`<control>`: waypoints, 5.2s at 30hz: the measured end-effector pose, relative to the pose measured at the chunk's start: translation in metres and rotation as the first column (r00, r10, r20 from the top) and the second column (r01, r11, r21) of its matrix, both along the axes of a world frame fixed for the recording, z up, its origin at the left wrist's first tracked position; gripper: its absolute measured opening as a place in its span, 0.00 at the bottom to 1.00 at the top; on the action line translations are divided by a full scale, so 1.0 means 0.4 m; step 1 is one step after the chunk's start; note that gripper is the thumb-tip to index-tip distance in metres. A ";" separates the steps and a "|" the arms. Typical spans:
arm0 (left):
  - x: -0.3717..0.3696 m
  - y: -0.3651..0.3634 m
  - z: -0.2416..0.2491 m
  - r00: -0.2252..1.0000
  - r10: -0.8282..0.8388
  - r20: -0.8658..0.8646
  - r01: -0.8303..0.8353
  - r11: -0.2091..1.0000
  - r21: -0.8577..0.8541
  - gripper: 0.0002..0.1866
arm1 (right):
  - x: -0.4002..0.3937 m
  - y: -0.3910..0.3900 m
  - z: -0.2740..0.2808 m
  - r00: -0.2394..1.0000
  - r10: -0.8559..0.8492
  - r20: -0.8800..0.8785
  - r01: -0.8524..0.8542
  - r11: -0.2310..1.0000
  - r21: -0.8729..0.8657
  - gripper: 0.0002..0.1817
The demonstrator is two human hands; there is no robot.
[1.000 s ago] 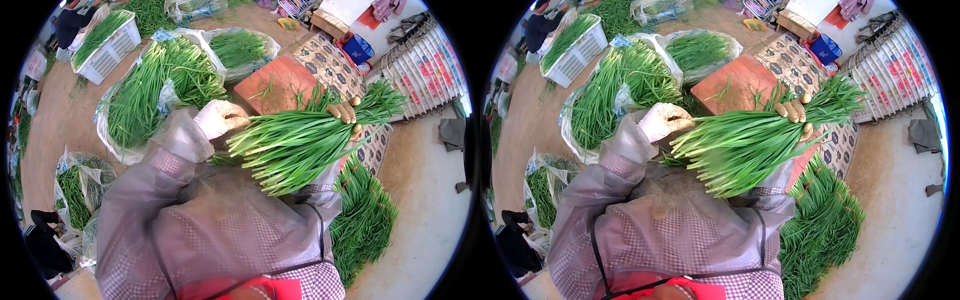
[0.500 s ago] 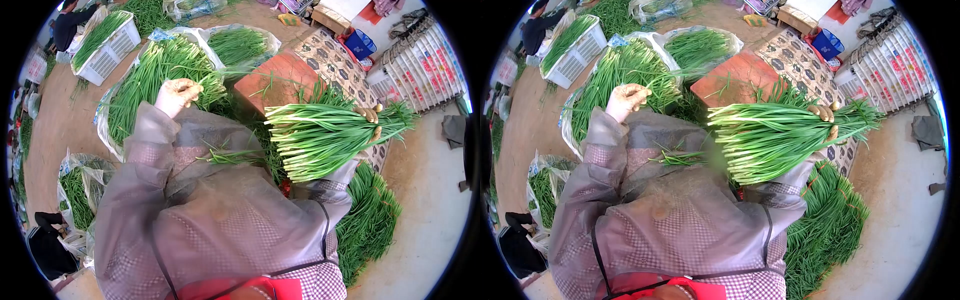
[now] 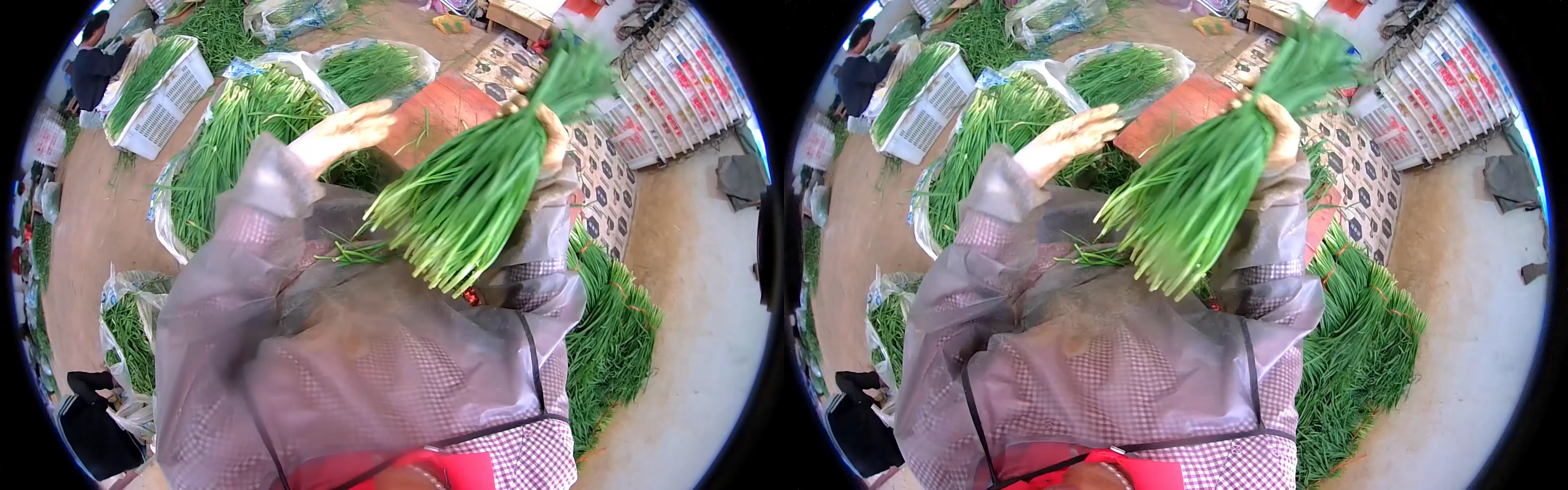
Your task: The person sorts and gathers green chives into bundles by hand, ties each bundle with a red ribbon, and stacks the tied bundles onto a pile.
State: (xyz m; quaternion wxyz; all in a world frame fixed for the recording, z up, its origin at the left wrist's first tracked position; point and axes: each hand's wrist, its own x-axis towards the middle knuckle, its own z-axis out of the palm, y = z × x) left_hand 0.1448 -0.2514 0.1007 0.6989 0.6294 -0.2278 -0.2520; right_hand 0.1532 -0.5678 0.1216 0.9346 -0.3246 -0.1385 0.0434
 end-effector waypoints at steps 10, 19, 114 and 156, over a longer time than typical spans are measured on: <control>-0.041 -0.068 0.049 0.872 0.012 -0.489 -0.270 0.845 -0.461 0.34 | 0.075 0.432 0.092 0.960 -0.174 -0.221 -0.034 0.710 -0.703 0.26; -0.038 0.130 -0.046 0.735 0.067 -0.675 -0.442 0.802 -0.402 0.23 | 0.106 0.603 0.066 0.925 0.289 0.247 0.188 0.218 -0.958 0.36; -0.009 0.392 -0.169 0.976 0.158 -0.147 -0.178 0.205 -0.962 0.28 | -0.285 0.605 -0.238 0.157 0.542 0.825 0.852 0.348 -0.391 0.18; -0.044 0.298 -0.209 0.974 -0.186 0.131 0.152 0.102 -0.983 0.38 | -0.131 0.448 -0.118 0.845 0.463 0.269 0.125 0.319 -0.940 0.12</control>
